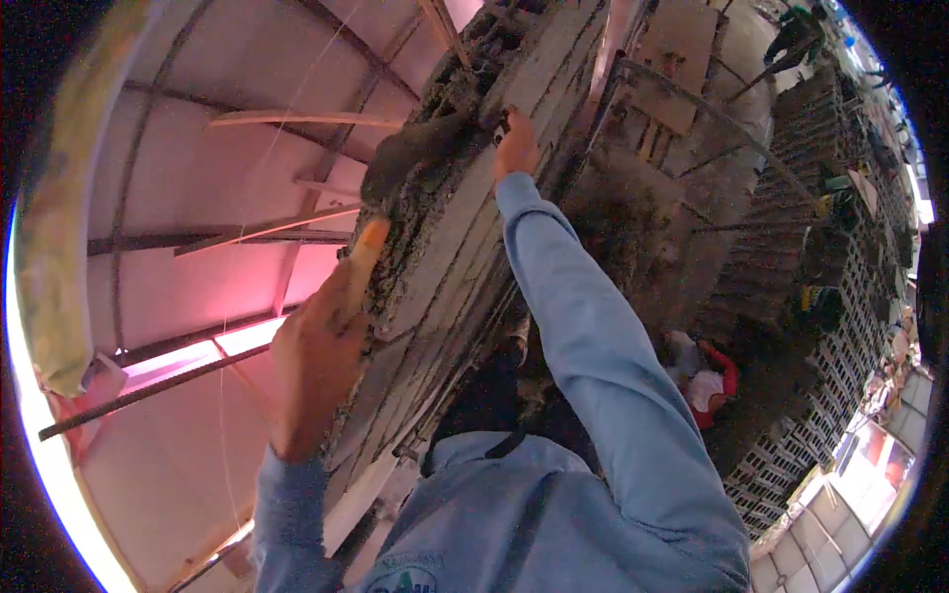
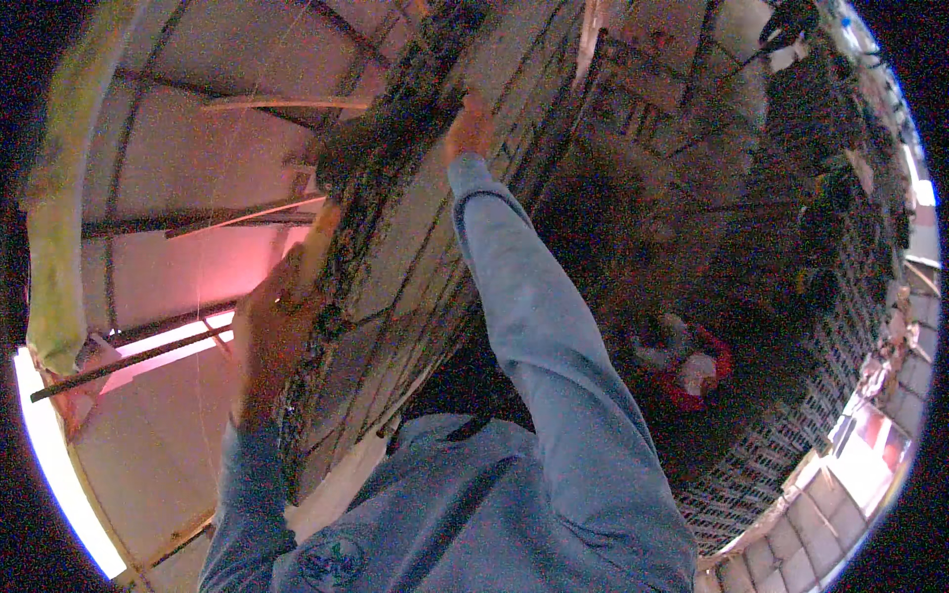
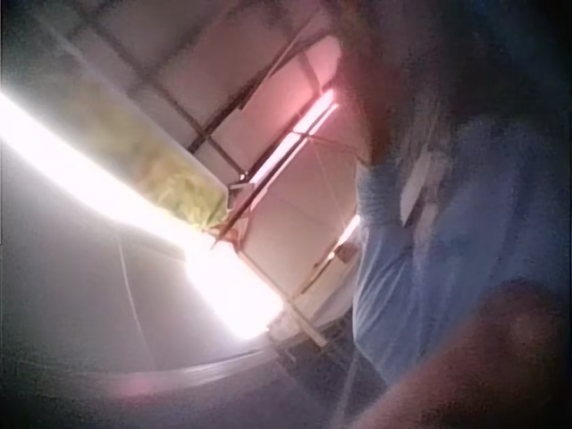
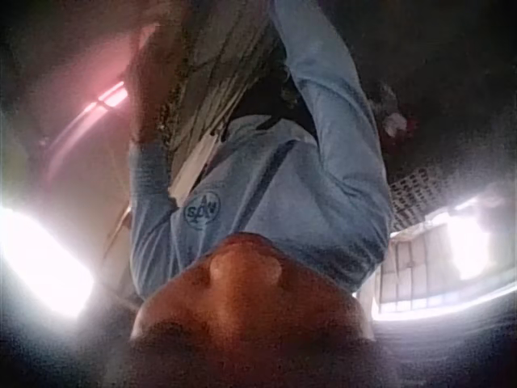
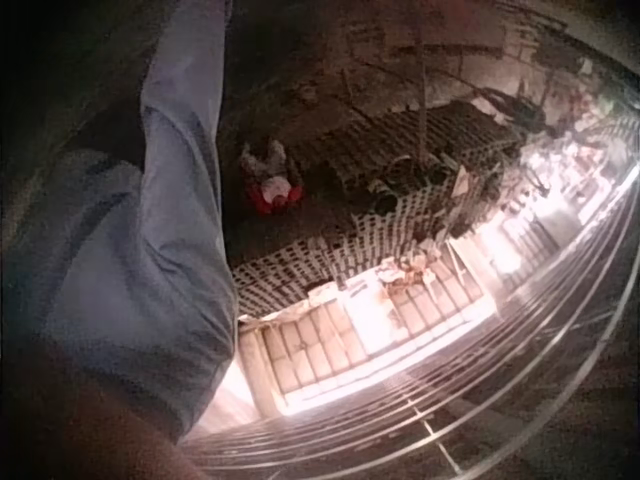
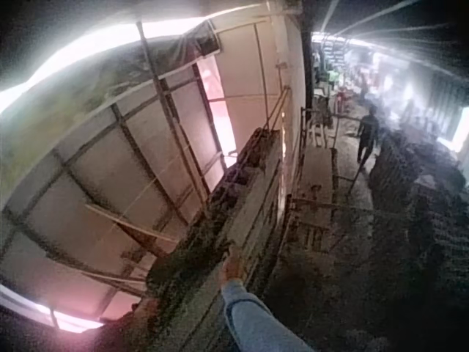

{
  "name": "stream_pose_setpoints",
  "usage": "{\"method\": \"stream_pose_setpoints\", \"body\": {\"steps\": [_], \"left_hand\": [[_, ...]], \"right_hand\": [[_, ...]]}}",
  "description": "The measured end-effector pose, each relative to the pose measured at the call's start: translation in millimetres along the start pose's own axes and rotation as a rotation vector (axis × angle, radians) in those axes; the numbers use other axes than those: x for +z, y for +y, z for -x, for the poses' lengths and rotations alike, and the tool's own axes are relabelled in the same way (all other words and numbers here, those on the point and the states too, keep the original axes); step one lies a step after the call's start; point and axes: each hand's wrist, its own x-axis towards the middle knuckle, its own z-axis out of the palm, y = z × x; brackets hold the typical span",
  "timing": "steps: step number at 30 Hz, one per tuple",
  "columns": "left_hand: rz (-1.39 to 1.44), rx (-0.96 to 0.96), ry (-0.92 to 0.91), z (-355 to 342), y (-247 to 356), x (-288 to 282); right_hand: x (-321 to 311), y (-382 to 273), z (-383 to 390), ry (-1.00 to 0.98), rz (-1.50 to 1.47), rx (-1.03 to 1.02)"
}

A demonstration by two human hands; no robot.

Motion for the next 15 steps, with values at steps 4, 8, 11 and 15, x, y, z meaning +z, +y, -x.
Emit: {"method": "stream_pose_setpoints", "body": {"steps": [4, 8, 11, 15], "left_hand": [[-0.063, 0.056, 0.029, 38.9, -10.0, -42.1], [-0.049, -0.074, -0.114, 85.6, -47.0, -51.7], [-0.033, 0.047, -0.055, 64.0, -57.2, -6.4], [-0.123, 0.116, 0.029, 34.5, -47.8, 9.1]], "right_hand": [[-1.5, 0.7, -6.9, -0.055, -0.190, 0.013], [8.0, -10.8, 10.8, -0.050, -0.033, 0.094], [1.6, 42.8, -30.4, 0.019, 0.386, -0.297], [-1.9, 25.5, -6.9, -0.091, 0.219, -0.149]]}}
